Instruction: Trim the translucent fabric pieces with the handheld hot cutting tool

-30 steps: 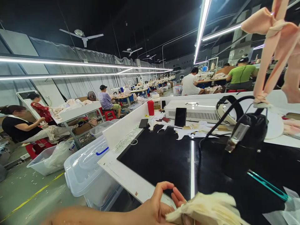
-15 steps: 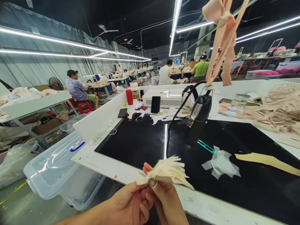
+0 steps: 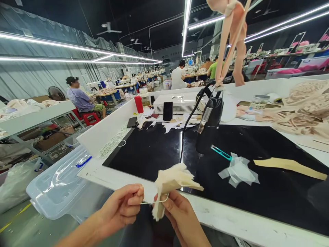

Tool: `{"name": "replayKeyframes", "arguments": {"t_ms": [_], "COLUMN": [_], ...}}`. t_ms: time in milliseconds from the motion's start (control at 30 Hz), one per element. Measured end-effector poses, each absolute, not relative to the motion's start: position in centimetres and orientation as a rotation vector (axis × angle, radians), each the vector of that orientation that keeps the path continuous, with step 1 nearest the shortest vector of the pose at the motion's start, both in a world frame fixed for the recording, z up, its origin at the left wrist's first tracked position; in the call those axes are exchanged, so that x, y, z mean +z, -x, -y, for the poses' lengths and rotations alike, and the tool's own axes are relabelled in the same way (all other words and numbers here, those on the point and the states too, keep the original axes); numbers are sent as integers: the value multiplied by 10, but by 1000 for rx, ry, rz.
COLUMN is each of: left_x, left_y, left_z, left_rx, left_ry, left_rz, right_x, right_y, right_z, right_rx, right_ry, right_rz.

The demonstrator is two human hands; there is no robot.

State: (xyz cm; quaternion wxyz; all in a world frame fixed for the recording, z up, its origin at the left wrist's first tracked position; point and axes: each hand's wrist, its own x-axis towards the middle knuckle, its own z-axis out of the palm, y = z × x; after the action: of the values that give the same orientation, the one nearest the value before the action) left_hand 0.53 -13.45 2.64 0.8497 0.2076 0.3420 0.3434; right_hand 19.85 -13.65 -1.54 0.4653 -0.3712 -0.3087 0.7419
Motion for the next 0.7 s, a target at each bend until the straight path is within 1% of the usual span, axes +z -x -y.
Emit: {"name": "replayKeyframes", "arguments": {"t_ms": [100,167,267,333,400,467,700], "left_x": [32,31,26,24,25,29,43], "left_y": [6,13,24,29,30,27,13], "left_z": [129,124,116,112,112,116,125], "left_rx": [677,609,411,298,249,245,192], "left_ry": [-1101,-1741,-2696,-3030,-3079,-2923,-1852], "left_rz": [-944,-1004,-891,-819,-850,-929,-1164], "right_x": [-12,-12,-12,-10,-6,-1,-1], "right_y": [-198,-199,-202,-204,-205,-204,-198], "right_z": [138,138,138,137,137,136,134], "right_rx": [1919,1967,2049,2105,2124,2110,2083], "right_ry": [916,937,959,935,910,910,866], "right_rz": [856,908,936,916,893,874,818]}}
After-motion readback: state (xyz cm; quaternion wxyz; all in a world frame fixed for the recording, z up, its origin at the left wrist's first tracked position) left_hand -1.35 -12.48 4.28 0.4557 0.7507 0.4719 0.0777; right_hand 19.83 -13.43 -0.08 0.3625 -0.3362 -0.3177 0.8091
